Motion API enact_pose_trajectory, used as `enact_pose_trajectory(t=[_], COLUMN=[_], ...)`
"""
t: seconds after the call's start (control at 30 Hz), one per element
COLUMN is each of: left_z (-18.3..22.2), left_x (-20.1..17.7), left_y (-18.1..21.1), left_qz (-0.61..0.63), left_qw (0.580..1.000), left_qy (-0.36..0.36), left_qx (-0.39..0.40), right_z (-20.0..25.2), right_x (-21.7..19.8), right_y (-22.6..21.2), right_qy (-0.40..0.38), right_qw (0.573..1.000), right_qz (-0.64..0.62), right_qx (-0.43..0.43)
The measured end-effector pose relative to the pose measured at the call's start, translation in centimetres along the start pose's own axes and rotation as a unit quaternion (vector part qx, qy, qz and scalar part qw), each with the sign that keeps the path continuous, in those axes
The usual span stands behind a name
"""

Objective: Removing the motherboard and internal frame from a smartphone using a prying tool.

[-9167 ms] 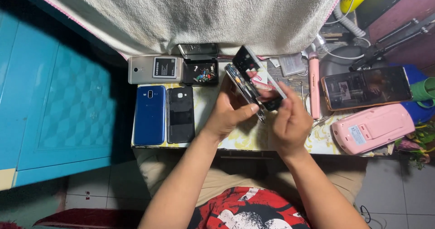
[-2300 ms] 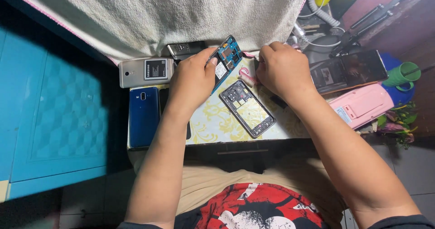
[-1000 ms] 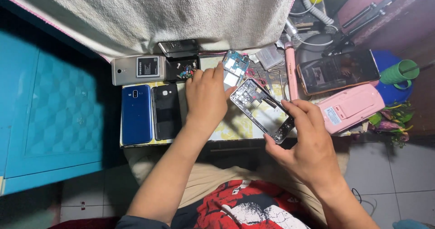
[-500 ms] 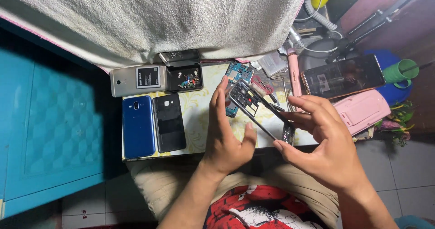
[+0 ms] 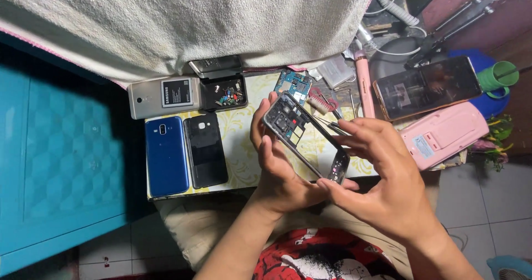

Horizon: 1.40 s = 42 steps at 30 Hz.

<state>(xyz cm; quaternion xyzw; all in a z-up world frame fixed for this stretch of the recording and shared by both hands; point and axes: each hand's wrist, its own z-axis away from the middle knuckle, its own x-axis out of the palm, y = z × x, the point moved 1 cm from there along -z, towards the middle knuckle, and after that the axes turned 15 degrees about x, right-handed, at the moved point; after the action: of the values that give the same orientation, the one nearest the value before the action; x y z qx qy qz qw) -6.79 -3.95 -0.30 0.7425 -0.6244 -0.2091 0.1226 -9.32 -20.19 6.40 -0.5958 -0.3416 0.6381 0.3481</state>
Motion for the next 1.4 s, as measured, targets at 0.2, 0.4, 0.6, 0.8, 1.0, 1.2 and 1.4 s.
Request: enact_pose_trajectory(t=[0.2, 0.4, 0.6, 0.8, 1.0, 1.2, 1.4], left_z=[0.7, 1.6, 1.1, 0.2, 1.6, 2.8, 4.4], left_x=[0.2, 0.9, 1.1, 1.7, 3.0, 2.4, 3.0], left_y=[-0.4, -0.2, -0.3, -1.7, -2.7, -3.3, -4.4], left_qz=[-0.026, -0.078, -0.104, -0.175, -0.111, -0.028, 0.287], left_qw=[0.999, 0.997, 0.994, 0.984, 0.989, 0.992, 0.917], left_qy=[0.040, 0.014, 0.024, 0.019, 0.092, 0.114, 0.224], left_qx=[0.008, -0.008, -0.006, 0.036, 0.028, 0.035, -0.165], right_z=[-0.2, -0.3, -0.8, -1.2, -1.8, -1.5, -1.8], right_x=[0.2, 0.1, 0.8, 0.8, 1.1, 1.7, 2.6], right_y=[-0.5, -0.7, -0.6, -1.3, -1.4, -2.8, -3.5], right_qy=[0.071, 0.061, 0.031, 0.037, 0.031, 0.013, 0.018], right_qw=[0.996, 0.992, 0.938, 0.950, 0.957, 0.996, 0.999], right_qz=[0.040, -0.089, -0.283, -0.246, -0.221, -0.030, 0.031], right_qx=[-0.047, 0.060, 0.197, 0.188, 0.185, 0.080, 0.008])
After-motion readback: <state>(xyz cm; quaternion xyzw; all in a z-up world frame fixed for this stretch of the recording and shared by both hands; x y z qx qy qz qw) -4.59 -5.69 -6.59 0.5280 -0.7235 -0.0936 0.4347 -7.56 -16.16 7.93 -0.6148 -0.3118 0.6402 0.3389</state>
